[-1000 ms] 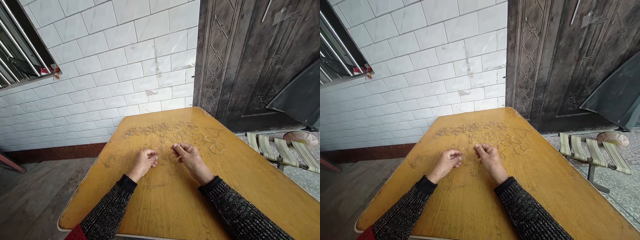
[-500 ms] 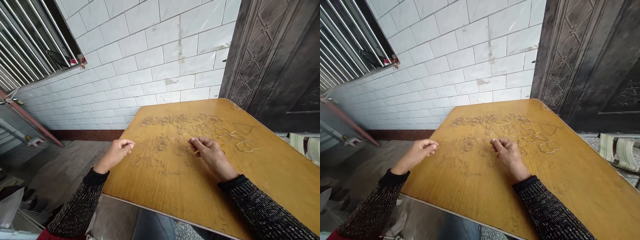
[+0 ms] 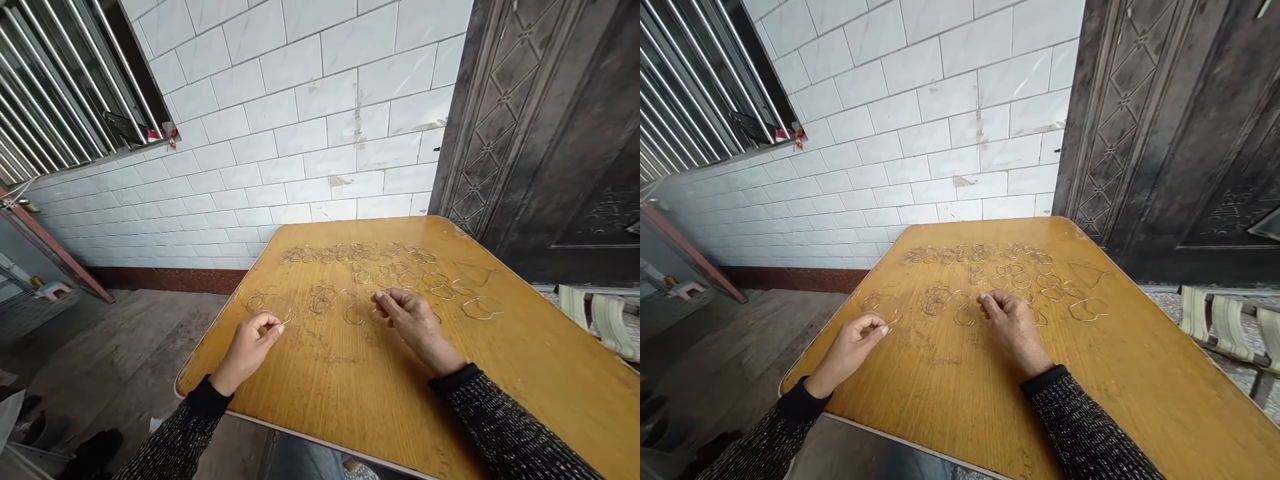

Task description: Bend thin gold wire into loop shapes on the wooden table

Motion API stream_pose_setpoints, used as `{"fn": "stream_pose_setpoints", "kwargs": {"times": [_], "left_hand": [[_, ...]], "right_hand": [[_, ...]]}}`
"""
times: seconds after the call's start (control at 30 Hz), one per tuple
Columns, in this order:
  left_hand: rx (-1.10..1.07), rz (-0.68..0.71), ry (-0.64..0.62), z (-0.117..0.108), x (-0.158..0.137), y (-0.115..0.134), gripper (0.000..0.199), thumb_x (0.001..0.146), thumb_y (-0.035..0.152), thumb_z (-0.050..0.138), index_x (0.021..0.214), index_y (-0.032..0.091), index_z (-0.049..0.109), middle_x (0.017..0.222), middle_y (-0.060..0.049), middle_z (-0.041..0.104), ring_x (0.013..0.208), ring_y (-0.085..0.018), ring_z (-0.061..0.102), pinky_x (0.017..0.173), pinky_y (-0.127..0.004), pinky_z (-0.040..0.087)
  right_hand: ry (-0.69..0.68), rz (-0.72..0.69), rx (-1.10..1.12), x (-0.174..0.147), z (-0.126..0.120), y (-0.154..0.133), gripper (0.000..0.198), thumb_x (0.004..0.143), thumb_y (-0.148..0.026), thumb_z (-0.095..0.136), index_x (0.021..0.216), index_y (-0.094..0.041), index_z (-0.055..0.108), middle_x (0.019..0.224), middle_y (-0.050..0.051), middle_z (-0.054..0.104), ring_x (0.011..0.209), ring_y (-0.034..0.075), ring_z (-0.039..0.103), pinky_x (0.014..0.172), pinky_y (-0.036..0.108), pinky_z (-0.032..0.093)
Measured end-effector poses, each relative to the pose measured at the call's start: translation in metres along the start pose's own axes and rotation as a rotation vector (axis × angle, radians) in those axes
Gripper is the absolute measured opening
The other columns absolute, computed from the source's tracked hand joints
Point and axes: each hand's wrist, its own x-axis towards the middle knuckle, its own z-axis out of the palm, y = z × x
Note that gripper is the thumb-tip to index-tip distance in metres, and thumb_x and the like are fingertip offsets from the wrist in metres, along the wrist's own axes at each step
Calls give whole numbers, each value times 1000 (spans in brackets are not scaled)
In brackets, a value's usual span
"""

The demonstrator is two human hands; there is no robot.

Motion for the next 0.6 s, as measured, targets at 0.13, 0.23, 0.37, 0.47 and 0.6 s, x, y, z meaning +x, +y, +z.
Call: {"fn": "stream_pose_setpoints", "kwargs": {"times": [0.13, 0.23, 0.37, 0.47, 0.6], "left_hand": [[-444, -184, -137, 11, 10, 28, 23, 77, 38, 54, 72, 16, 53, 64, 2, 51, 50, -7, 38, 46, -19, 29], [-639, -211, -248, 27, 19, 43, 23, 77, 37, 56, 71, 15, 52, 70, 0, 56, 50, -5, 39, 42, -18, 25], [-692, -238, -359, 55, 30, 51, 24, 76, 38, 58, 71, 15, 52, 67, 0, 57, 51, -6, 45, 44, -18, 30], [-703, -280, -415, 71, 38, 50, 23, 75, 37, 60, 72, 15, 52, 66, 0, 57, 52, -7, 48, 46, -19, 34], [-842, -352, -500, 80, 49, 44, 21, 73, 34, 63, 73, 15, 52, 64, 1, 57, 52, -6, 48, 47, -19, 35]], "right_hand": [[-136, -51, 27, -5, 5, -9, 39, 77, -50, 49, 62, -15, 57, 51, -3, 45, 45, 9, 40, 44, 22, 33], [-252, -78, 81, -12, 9, -17, 37, 80, -49, 48, 74, -15, 61, 55, -2, 48, 47, 9, 43, 45, 21, 35], [-187, -202, 42, -19, 12, -26, 30, 77, -40, 56, 97, -17, 61, 78, 4, 60, 57, 11, 49, 51, 23, 40], [-130, -354, -95, -19, 10, -28, 17, 82, -31, 53, 83, -18, 63, 76, 4, 61, 64, 13, 53, 60, 26, 43], [-80, -387, -271, -17, 4, -27, 21, 85, -26, 46, 73, -18, 60, 69, 3, 61, 65, 14, 55, 61, 25, 42]]}}
